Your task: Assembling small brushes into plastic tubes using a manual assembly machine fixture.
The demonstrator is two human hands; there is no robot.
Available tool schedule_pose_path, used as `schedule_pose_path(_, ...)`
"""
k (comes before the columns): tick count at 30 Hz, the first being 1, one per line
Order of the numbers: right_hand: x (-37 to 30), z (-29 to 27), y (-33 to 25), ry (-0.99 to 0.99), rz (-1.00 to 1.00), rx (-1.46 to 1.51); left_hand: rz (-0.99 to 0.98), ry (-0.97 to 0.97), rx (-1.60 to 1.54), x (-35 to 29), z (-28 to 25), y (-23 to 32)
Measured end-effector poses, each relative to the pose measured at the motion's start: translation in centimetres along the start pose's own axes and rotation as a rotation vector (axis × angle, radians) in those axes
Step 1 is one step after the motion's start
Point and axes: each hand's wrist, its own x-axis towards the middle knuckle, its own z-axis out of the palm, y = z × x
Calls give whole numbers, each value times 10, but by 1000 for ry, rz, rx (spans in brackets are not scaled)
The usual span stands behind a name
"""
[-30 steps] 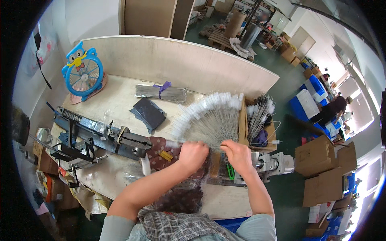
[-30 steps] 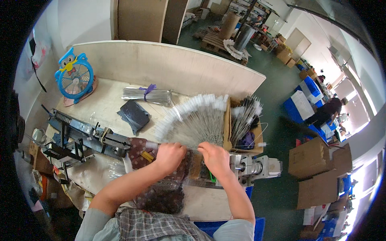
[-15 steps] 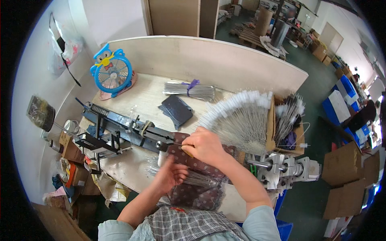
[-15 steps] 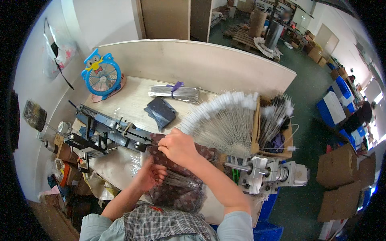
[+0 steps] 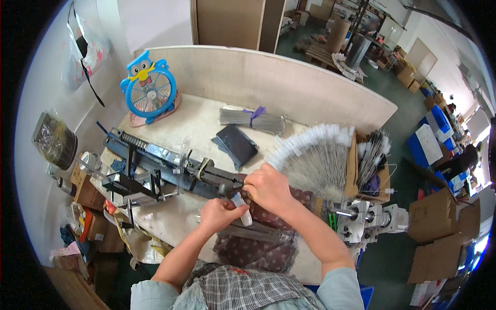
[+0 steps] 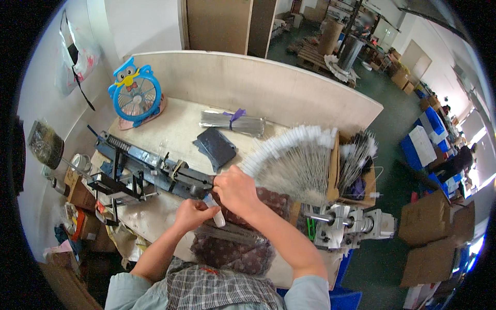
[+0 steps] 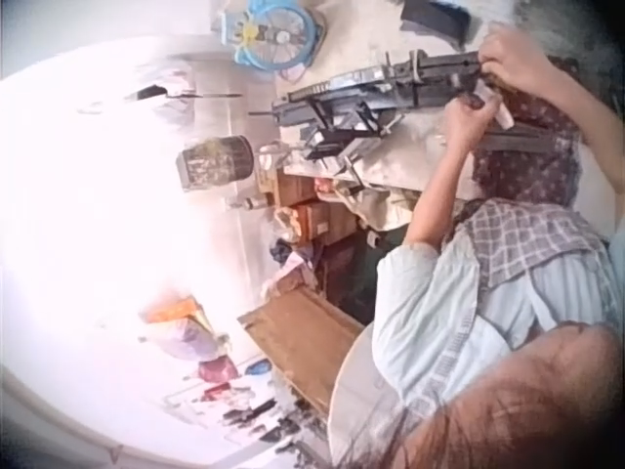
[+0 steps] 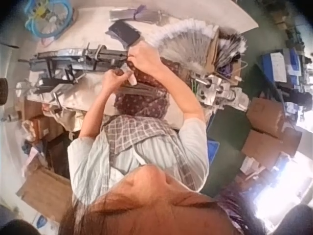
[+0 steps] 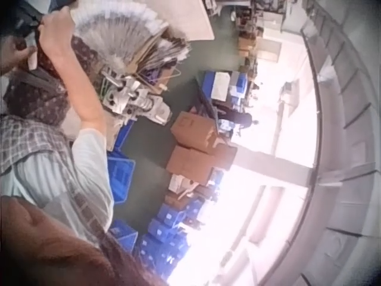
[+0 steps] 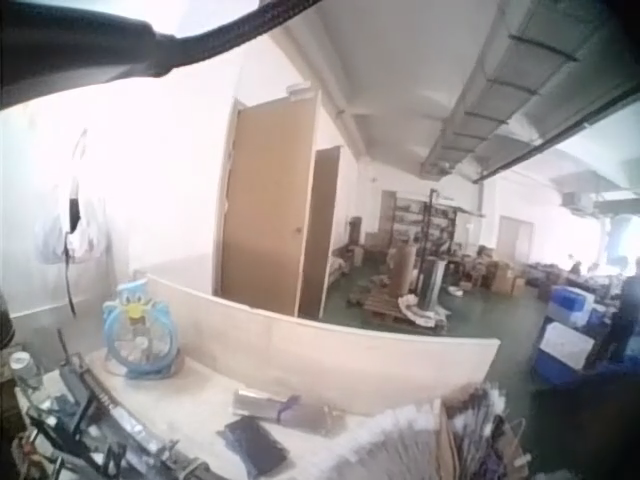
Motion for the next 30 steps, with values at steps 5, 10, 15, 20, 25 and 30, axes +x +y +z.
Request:
schedule_pose_path(5,-29,-20,-2,201,-119,31,175,51,-598,-11,18,9)
schedule_pose_path(10,-85,-21,8,34,-115,7,168,4,-1005,-8,48,5)
schedule_pose_path(15,-73,39,27,203,-71,135,314,143,-221,0,26,-6)
schedule_pose_path(20,-74,37,31,22,-58,35,281,158,-490,-3,-3,-31)
schedule_pose_path(25,-78,13,17,-34,-2,121,-245,380,-1332,-25,-64,-134)
schedule_pose_path(30,-78,12,15,-68,-7,150,-245,458,-1275,-26,-77,-144)
